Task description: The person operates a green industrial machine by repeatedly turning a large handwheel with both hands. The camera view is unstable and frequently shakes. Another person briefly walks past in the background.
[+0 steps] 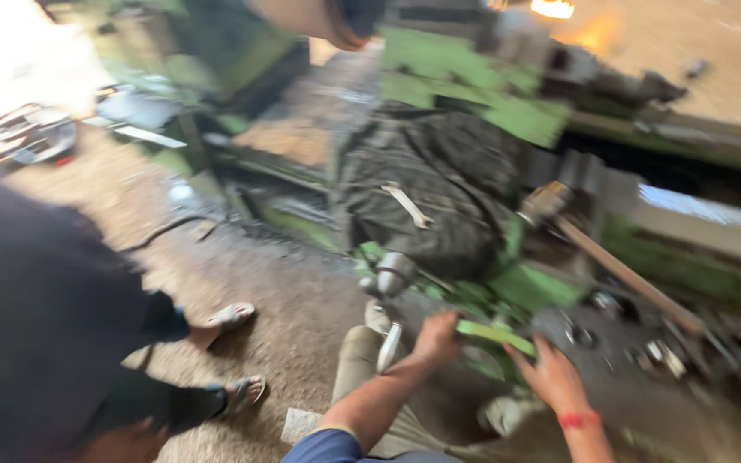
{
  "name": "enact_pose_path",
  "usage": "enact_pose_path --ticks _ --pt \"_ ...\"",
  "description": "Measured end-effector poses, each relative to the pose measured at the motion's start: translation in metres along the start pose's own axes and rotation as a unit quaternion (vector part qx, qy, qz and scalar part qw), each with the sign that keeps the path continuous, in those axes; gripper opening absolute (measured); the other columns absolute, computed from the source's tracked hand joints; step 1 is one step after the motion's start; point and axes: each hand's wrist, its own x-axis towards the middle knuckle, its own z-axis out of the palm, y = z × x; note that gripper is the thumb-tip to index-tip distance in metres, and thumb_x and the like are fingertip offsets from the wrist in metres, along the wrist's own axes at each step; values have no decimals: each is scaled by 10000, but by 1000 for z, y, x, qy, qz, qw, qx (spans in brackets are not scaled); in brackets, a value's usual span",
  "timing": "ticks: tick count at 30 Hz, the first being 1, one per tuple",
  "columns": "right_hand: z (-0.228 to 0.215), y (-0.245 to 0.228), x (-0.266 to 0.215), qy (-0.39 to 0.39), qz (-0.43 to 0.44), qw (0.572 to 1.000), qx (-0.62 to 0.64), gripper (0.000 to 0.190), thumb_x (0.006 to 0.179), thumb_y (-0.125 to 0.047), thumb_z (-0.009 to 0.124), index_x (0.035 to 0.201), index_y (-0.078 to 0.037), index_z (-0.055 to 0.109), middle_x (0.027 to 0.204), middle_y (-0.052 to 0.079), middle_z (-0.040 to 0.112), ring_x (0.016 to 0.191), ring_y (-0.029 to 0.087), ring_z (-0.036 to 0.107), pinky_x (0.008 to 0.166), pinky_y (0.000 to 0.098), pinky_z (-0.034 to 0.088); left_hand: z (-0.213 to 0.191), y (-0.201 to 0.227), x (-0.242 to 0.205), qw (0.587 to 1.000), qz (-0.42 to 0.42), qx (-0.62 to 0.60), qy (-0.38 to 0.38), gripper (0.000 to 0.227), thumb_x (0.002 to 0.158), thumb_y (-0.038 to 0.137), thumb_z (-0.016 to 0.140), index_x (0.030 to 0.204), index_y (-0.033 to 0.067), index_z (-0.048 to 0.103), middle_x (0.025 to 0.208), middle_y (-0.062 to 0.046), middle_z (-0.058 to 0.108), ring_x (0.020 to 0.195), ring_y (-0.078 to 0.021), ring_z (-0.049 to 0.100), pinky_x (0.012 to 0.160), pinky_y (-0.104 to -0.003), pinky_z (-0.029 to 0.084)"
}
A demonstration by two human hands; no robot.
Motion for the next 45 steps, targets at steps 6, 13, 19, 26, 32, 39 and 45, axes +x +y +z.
enact_pose_path --ticks 6,13,19,26,32,39,45 --pt "-17 -18 -5 2 20 1000 18 738 852 -678 641 1250 -56 643 1117 242 712 1024 426 695 871 490 561 17 -26 -9 998 46 15 47 679 726 112 840 1320 -27 544 1291 -281 600 1171 -483 555 978 -542 451" --pt "-54 -34 -7 -31 55 998 2 749 840 -710 630 1249 -83 640 1061 191 716 974 411 690 839 505 546 14 -6 4 998 51 30 25 594 725 81 783 1258 -43 551 1252 -286 601 1146 -495 544 961 -554 433" --pt "-42 -31 -2 -35 55 998 -7 727 846 -696 628 1233 -80 650 1013 200 728 953 407 702 843 491 561 -10 18 7 999 28 -20 18 370 727 50 764 1061 17 608 1031 -229 650 974 -478 607 820 -535 490" --pt "-22 -29 -4 -62 30 996 -56 777 918 -686 571 1288 -9 656 1000 300 730 946 503 704 807 557 573 -32 26 -10 999 36 -17 29 596 729 121 814 1292 49 630 1241 -198 684 1166 -417 648 982 -491 540" --pt "15 19 -8 -18 40 998 -56 741 910 -732 574 1201 -61 688 961 292 733 866 490 712 772 569 569 6 5 -18 997 -54 45 -29 558 822 263 758 1336 116 599 1354 -156 624 1297 -383 578 1029 -585 469" --pt "63 -1 44 88 -31 995 32 763 889 -770 588 1211 -87 697 942 290 735 850 468 724 789 543 579 -2 0 -23 999 -7 40 -22 511 851 310 762 1269 87 568 1339 -180 606 1369 -399 556 1032 -583 446" --pt "62 25 15 91 -46 995 17 784 872 -803 601 1220 -109 705 927 289 737 837 449 734 803 521 589 -3 0 -19 999 -7 47 -9 582 796 305 768 1303 101 567 1377 -167 599 1309 -404 556 989 -583 443"
